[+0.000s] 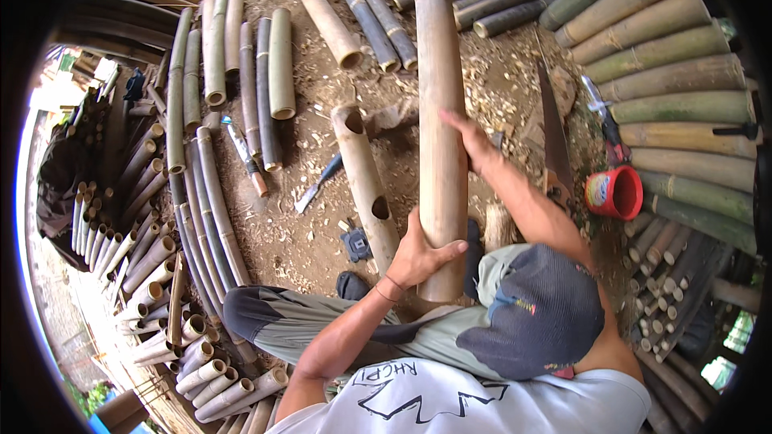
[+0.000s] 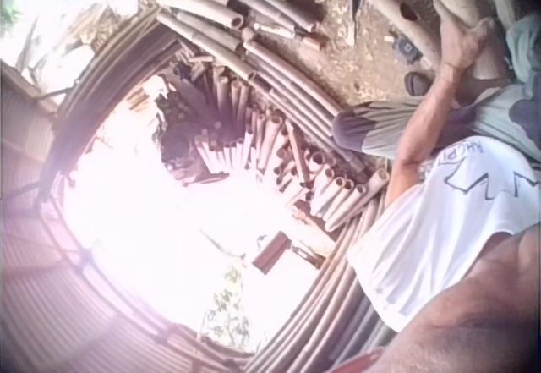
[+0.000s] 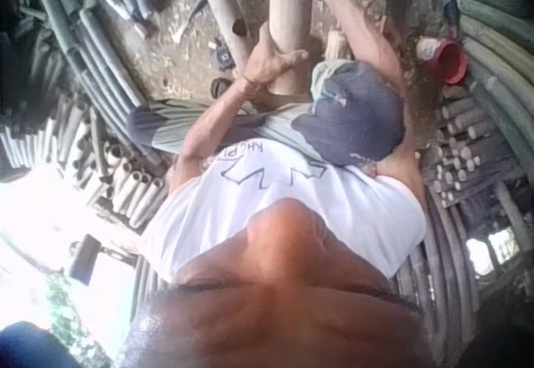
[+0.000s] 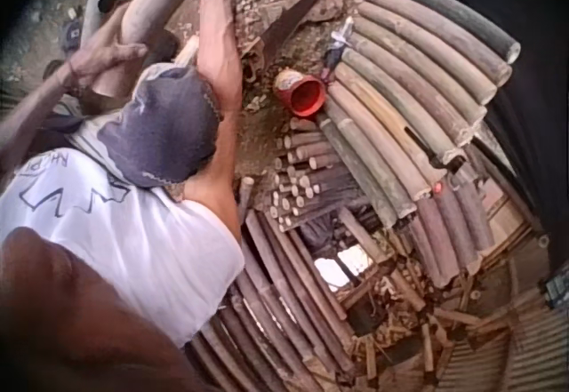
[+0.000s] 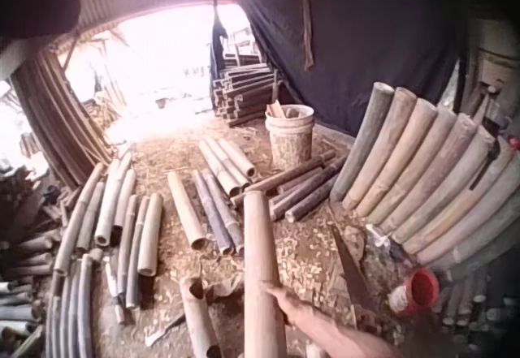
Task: The person sits on the ground and uses a chisel and a wooden mallet to carve a hole into a bamboo pole. They repeatedly strike the chisel to remove material, then inspect the hole by inserting a smaller bamboo piece to check the fit.
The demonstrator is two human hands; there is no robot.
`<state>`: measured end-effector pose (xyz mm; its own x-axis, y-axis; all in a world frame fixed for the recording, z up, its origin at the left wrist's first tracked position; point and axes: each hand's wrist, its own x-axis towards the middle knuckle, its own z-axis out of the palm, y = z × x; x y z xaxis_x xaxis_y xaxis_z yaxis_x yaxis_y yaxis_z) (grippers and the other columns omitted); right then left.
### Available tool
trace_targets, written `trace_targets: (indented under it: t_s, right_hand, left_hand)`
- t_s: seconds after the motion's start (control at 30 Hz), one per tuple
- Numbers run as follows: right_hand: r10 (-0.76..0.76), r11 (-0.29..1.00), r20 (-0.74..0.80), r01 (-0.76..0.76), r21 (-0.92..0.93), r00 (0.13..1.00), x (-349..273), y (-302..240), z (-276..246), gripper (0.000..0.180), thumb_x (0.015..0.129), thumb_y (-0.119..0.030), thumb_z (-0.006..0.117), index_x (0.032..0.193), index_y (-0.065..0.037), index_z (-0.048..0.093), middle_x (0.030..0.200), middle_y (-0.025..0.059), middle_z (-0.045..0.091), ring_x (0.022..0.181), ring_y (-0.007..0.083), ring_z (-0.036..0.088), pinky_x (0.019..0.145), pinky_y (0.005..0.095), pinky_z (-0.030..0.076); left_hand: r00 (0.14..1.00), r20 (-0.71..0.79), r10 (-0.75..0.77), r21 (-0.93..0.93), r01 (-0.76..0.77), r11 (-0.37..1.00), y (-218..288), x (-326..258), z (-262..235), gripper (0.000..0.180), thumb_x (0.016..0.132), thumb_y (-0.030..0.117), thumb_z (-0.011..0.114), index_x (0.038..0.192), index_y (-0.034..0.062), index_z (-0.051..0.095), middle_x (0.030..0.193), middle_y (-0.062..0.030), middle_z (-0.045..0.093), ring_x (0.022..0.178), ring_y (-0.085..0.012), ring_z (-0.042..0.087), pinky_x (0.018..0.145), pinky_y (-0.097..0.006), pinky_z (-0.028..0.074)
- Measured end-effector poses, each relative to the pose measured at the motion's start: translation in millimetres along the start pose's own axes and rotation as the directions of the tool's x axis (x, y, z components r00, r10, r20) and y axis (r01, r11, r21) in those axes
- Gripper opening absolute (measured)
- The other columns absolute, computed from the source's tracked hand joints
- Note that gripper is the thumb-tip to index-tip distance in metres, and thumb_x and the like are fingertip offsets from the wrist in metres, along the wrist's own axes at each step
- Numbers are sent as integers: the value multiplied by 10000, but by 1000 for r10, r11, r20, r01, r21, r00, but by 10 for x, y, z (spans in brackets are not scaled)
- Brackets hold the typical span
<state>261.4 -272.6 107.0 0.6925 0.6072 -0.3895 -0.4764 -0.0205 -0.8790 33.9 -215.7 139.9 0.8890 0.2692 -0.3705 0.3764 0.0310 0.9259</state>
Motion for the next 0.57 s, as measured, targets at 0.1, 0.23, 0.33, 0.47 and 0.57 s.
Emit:
trace_targets:
  t_s: [0.1, 0.23, 0.33, 0.47, 0.57]
  right_hand:
    - [-9, 994, 172, -11, 110, 985, 82, 414, -61, 793, 747, -559, 754, 1290, -14, 563, 1136, 117, 631, 1037, 225, 605, 910, 362, 498]
    - [-36, 995, 309, 6, 99, 950, -53, 506, 133, 868, 739, -543, 773, 1355, -4, 483, 1210, 137, 596, 1097, 223, 577, 927, 353, 493]
    - [-74, 997, 276, 70, 22, 958, -135, 486, 307, 850, 721, -477, 827, 1333, 2, 483, 1174, 122, 599, 1105, 226, 567, 960, 368, 473]
    - [-131, 986, 228, 151, -71, 965, -221, 670, 433, 846, 702, -400, 845, 1335, 7, 459, 1177, 129, 591, 1092, 227, 561, 978, 366, 460]
    - [-53, 991, 251, 83, -108, 967, -209, 762, 402, 833, 710, -363, 827, 1353, 0, 442, 1193, 134, 577, 1115, 226, 546, 1004, 371, 447]
  left_hand:
    - [995, 66, -70, -342, 89, 936, -366, 307, -144, 972, 719, 398, 875, 1398, -60, 350, 1245, -190, 588, 1111, -238, 597, 968, -368, 490]
    - [993, 110, -45, -391, 84, 916, -535, 533, -266, 887, 710, 325, 883, 1374, -32, 415, 1233, -133, 599, 1125, -199, 582, 966, -358, 486]
    - [994, 105, -27, -532, 79, 843, -748, 463, -196, 849, 712, 252, 879, 1380, -6, 424, 1220, -107, 602, 1111, -201, 585, 990, -357, 466]
    - [969, 225, -98, -576, 214, 789, -961, 362, -299, 868, 732, 256, 872, 1413, -2, 400, 1240, -117, 600, 1146, -216, 581, 1016, -361, 463]
    - [949, 235, -209, -305, 276, 911, -932, 416, -441, 902, 749, 285, 870, 1447, 6, 373, 1303, -137, 578, 1217, -236, 555, 1058, -370, 440]
